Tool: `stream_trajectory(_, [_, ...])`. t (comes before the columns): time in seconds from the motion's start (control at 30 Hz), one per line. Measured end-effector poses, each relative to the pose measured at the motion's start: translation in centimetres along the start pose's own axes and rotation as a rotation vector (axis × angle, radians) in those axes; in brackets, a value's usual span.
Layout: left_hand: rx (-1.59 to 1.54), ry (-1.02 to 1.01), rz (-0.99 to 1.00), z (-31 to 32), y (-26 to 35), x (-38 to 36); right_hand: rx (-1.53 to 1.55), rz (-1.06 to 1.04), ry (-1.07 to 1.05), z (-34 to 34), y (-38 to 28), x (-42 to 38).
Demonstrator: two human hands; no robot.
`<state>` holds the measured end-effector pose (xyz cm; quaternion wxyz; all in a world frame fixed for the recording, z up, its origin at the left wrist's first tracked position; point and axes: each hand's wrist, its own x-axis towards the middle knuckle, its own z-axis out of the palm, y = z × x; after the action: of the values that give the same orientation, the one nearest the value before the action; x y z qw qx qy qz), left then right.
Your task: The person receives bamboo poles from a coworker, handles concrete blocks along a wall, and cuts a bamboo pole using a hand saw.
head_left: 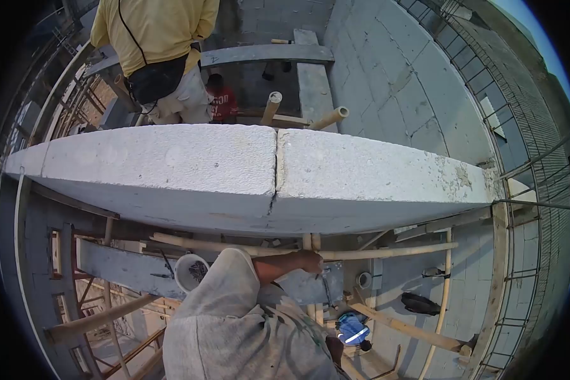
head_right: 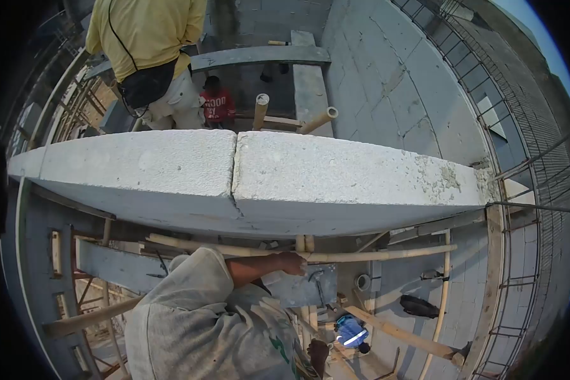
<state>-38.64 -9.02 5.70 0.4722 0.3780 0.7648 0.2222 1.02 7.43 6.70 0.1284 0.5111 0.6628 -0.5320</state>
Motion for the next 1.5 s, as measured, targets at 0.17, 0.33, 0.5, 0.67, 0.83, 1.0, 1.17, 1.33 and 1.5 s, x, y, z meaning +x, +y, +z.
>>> stream_trajectory(0.17, [-0.136,0.266,0.417,-8.1,8.4,-12.3,0.153,-0.75,0.255,-0.9,-29.7,2.4])
stream_trajectory(0.33, [-0.16,0.604,0.55,-15.9,15.0,-26.4,0.13,-1.425,0.337,-3.8,-52.3,-9.2])
stream_trajectory(0.5, [-0.195,1.386,0.533,-18.3,17.7,-36.1,-0.268,-1.558,0.267,-1.9,-62.3,-7.0])
stream_trajectory(0.67, [0.047,1.896,-0.155,-21.2,15.7,-35.8,-0.631,-1.419,0.211,-0.3,-63.4,-4.2])
stream_trajectory(0.83, [0.426,1.687,-0.603,-23.7,15.1,-33.2,-0.617,-1.39,0.176,-0.7,-63.4,-4.3])
stream_trajectory(1.0, [0.389,1.648,-0.628,-23.6,14.9,-33.3,-0.686,-1.387,0.157,-1.2,-63.3,-3.9])
stream_trajectory(1.17, [0.303,1.66,-0.64,-23.9,15.4,-33.4,-0.653,-1.415,0.128,-1.2,-63.0,-2.7])
stream_trajectory(1.33, [0.284,1.665,-0.637,-23.7,15.1,-33.4,-0.687,-1.416,0.102,-0.7,-63.2,-2.4])
stream_trajectory(1.5, [0.274,1.678,-0.639,-23.6,15.1,-33.2,-0.699,-1.414,0.09,-0.7,-63.4,-2.8])
